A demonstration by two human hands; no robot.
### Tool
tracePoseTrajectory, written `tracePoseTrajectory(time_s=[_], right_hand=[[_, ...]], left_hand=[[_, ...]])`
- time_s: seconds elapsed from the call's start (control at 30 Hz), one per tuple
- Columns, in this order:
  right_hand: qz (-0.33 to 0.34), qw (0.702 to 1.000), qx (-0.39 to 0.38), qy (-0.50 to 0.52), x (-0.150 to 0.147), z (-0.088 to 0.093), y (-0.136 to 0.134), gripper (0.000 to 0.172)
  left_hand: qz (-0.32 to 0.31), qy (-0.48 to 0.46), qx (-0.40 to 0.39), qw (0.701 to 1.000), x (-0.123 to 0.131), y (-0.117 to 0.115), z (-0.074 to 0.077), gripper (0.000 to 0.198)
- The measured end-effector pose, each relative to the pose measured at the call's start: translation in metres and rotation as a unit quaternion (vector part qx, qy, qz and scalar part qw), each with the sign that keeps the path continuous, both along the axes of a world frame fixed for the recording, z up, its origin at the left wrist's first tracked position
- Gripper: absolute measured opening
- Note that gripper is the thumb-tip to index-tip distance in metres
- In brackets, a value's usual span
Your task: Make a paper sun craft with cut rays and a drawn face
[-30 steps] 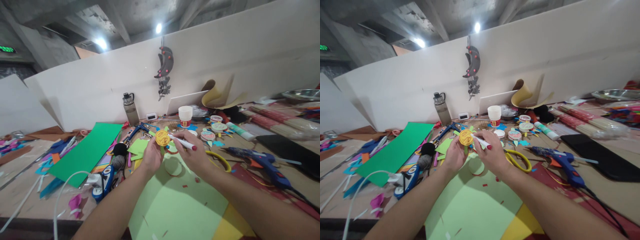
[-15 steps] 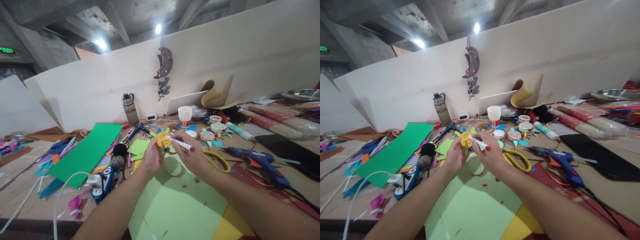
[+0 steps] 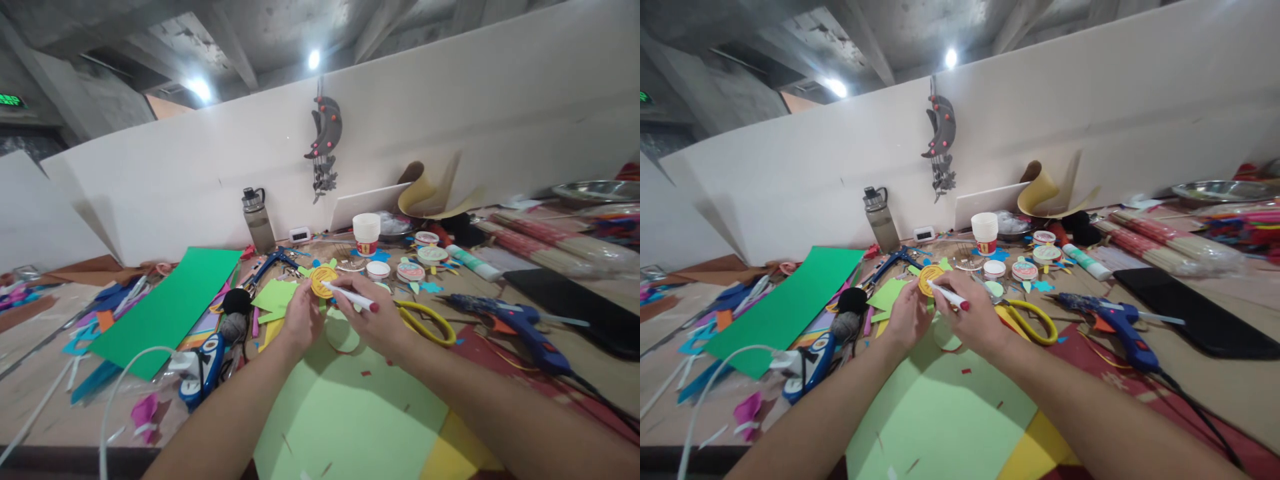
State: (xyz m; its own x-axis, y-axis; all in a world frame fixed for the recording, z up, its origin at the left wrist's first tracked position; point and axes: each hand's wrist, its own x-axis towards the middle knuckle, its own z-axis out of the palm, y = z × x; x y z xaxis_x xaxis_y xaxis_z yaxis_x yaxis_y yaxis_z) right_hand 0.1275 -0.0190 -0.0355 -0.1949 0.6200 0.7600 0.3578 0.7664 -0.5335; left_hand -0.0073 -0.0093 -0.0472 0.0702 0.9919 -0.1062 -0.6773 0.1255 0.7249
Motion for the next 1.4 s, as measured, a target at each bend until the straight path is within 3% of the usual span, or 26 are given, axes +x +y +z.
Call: tracePoseTrajectory(time_s=[0.27,0.47,1.13,1.4], right_hand=[[-0.009,1.000,-0.011,0.006,-0.001,0.002,0.000,0.006],[-0.029,0.999,-0.021,0.021,-0.001,0.002,0.000,0.006],[-0.050,0.999,-0.008,-0.004,-0.002,-0.002,0.003,0.010],[-0.056,0.998,-0.017,0.015,0.004,0.003,0.003,0.008]], left_hand=[[0.014,-0.017,-0.020,1.000,0.000,0.001,-0.004,0.016],[0.016,-0.031,-0.035,0.999,0.004,-0.004,0.002,0.019],[0.013,-0.023,0.020,0.999,0.007,-0.005,-0.008,0.015],[-0.011,-0.026,0.010,1.000,0.007,-0.006,0.000,0.020]])
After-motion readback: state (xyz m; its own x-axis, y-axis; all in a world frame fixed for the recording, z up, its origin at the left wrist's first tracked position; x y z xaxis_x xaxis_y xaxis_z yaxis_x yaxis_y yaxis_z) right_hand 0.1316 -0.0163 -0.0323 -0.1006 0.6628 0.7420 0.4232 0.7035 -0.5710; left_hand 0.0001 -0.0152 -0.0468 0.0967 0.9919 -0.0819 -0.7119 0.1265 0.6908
